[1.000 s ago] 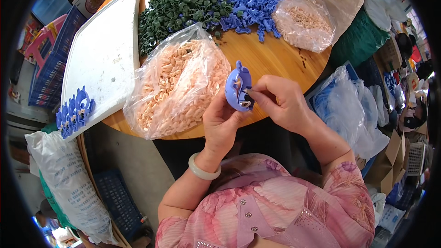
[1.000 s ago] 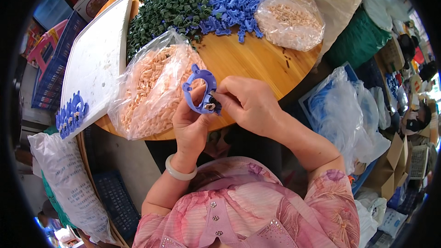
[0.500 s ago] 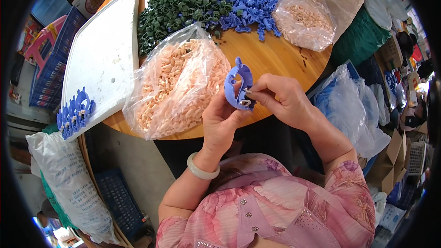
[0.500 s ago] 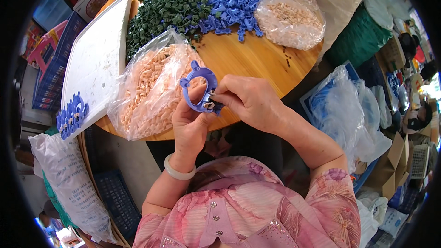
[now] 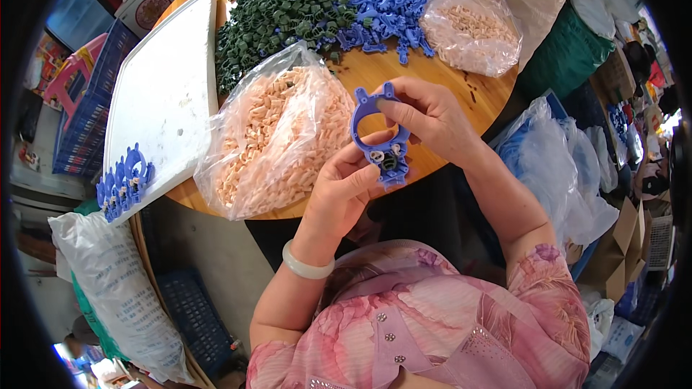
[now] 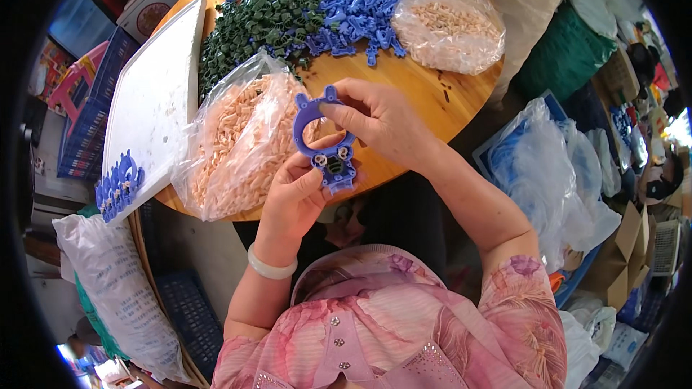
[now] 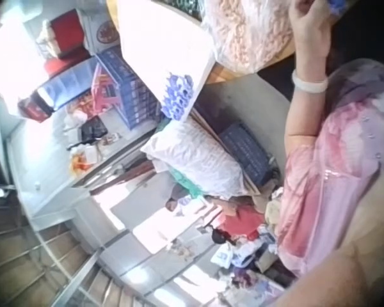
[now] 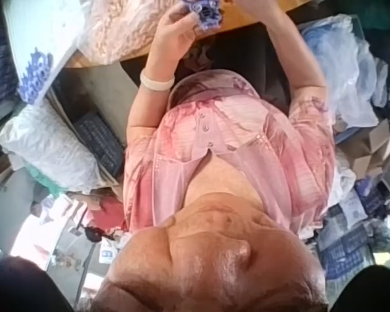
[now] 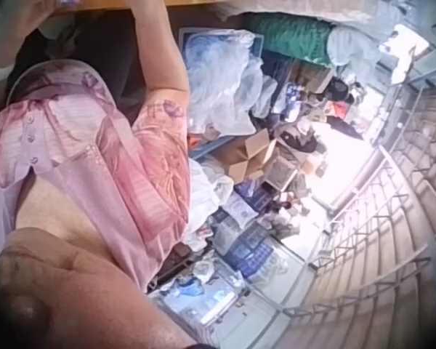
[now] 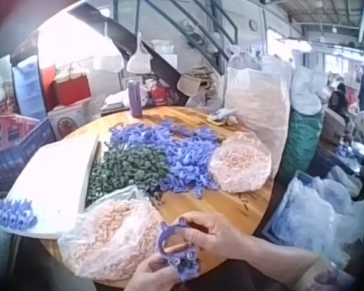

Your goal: Assembling small plastic components into a toy frame by hand at a workbench.

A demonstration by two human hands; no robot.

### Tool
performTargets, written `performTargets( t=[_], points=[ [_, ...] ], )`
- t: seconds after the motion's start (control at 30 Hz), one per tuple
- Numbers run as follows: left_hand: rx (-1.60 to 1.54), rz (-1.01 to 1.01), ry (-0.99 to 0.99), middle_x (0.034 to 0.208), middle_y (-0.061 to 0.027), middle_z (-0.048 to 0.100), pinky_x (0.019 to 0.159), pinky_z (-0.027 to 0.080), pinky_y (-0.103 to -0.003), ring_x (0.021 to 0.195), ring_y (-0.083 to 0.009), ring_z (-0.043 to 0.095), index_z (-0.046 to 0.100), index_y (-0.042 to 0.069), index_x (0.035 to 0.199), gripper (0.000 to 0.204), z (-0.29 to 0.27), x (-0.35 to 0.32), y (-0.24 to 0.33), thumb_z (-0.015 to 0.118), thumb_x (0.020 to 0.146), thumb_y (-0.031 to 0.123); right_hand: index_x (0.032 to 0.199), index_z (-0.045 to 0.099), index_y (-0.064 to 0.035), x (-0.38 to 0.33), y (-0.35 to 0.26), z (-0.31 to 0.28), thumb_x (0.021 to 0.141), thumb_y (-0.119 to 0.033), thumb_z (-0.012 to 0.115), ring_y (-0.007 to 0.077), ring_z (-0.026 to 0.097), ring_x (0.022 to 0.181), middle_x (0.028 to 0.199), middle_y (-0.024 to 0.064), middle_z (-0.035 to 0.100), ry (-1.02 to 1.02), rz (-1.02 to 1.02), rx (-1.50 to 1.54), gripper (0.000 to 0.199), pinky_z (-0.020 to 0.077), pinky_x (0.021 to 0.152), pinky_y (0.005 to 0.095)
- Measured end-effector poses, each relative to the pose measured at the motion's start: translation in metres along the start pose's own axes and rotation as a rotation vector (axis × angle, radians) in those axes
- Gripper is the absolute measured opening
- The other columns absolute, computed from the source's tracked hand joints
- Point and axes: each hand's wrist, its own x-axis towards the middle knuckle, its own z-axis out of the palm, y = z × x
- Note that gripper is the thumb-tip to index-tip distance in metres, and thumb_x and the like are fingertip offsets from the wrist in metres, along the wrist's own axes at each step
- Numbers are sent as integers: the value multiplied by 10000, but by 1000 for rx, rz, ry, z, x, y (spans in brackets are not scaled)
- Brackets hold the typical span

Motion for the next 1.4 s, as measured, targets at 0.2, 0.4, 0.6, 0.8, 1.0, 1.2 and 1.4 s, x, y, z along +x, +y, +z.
performTargets(
  t=[0.2,0.4,0.6,0.8,1.0,1.2,1.4],
  points=[
    [1234,690,333,1112,-145,575,869,472,-329,1018,-263,579,558,-17,1118,380,15,-7,-4,673,756,-15,946,620,-66,-6,16,-12,915,-250,572,5,456,502,671,-37,550,160,62,91,193,353,431,155],
    [1862,841,-51,1156,-125,559,973,403,-433,1089,-319,532,610,10,1091,473,30,6,-9,733,635,38,853,588,-37,-9,28,-16,904,-213,581,18,453,516,632,-27,519,199,64,69,183,363,434,188],
    [1950,864,-162,1141,-127,557,976,414,-414,1084,-296,543,601,-5,1118,426,22,17,-15,644,695,20,857,584,-7,-15,35,-20,893,-195,586,30,463,489,627,-15,528,206,105,84,191,369,420,202],
    [1871,874,-158,1102,-180,570,908,469,-414,1036,-339,567,543,-35,1189,483,17,20,-10,576,708,-14,1064,563,-42,-16,42,-24,899,-218,591,24,453,492,693,-21,562,119,146,197,243,359,439,170],
    [1586,784,36,1040,-201,596,790,494,-345,913,-328,610,522,-45,1206,417,20,23,3,495,793,-98,1053,579,-38,-15,42,-30,884,-257,638,12,492,562,754,-13,604,-93,158,197,283,368,479,164],
    [1387,669,161,971,-168,601,780,480,-302,874,-256,607,519,-23,1211,346,15,24,3,486,870,-69,917,636,-29,-5,32,-32,856,-258,676,5,496,601,706,-38,599,-14,115,20,241,374,509,172],
    [950,376,319,966,-69,602,784,472,-250,860,-131,577,560,13,1187,298,4,22,-3,506,898,-33,800,661,-7,-2,27,-28,851,-263,677,35,507,570,627,-27,575,-40,201,-186,261,399,508,204]
  ],
)
